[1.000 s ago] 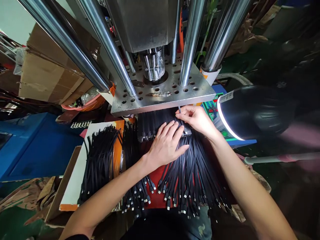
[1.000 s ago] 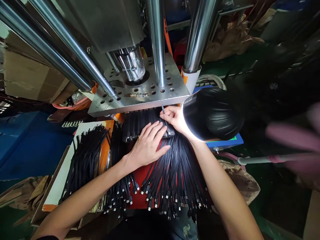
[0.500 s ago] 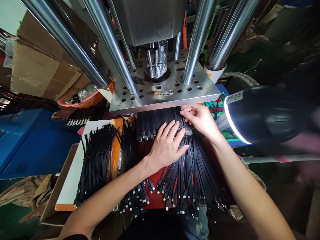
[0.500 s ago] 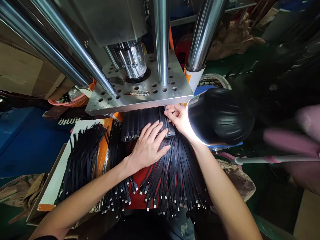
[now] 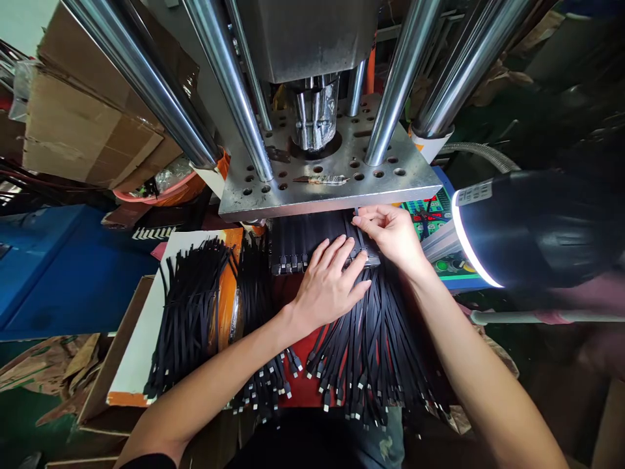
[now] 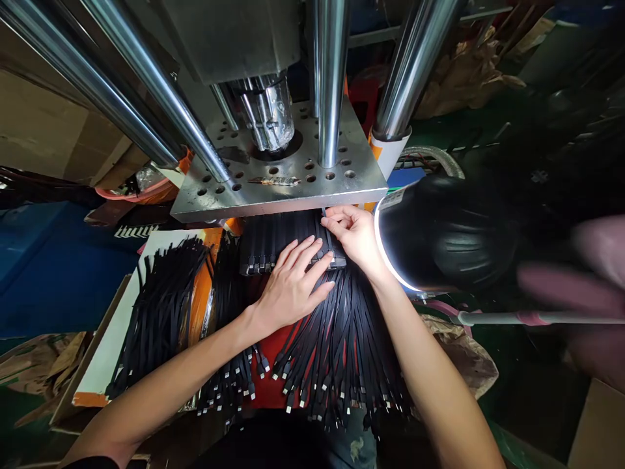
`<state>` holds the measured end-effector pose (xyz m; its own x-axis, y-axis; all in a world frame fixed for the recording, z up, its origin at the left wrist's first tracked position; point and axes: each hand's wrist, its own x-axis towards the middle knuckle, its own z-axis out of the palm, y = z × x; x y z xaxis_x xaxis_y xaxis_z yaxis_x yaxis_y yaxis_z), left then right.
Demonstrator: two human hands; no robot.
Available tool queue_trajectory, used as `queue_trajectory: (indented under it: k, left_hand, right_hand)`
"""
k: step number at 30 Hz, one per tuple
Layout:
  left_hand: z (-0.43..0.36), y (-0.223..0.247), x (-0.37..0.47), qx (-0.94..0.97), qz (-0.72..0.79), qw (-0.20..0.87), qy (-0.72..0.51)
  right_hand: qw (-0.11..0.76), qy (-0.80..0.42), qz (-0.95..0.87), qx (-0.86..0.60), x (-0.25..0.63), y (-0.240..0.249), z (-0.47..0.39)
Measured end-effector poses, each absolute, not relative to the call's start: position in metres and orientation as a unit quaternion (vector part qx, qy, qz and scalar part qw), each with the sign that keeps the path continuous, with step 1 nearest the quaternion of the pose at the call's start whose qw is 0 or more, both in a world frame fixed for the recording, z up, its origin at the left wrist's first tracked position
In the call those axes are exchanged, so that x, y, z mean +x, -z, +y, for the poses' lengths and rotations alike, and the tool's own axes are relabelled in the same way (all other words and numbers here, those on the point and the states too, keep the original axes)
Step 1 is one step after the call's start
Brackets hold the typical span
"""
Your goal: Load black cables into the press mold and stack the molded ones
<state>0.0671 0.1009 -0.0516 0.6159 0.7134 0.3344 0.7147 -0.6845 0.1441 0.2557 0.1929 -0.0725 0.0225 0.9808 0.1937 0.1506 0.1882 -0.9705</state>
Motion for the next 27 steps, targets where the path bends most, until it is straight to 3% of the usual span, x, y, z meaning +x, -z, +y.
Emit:
queue_trajectory:
  k: [6, 11, 16, 27]
  left_hand:
    - [0.097, 0.046, 0.074, -0.898, -0.411, 0.048, 0.147]
    - [0.091, 0.038, 0.08, -0.903, -0.419, 0.039, 0.087]
    - [0.112, 0.02, 0.084, -0.888, -0.456, -0.027, 0.058]
    - [0.192, 0.015, 0.091, -0.859, -0.503, -0.042, 0.083]
  right_hand:
    - [0.482, -0.273, -0.634, -0.54, 0.265, 0.06, 0.173]
    - [0.262, -0.057, -0.799, -0.539, 0.277, 0.047, 0.131]
    - [0.105, 0.006, -0.785, -0.61, 0.253, 0.032, 0.143]
    - [0.264, -0.179, -0.743, -0.588, 0.246, 0.042, 0.228]
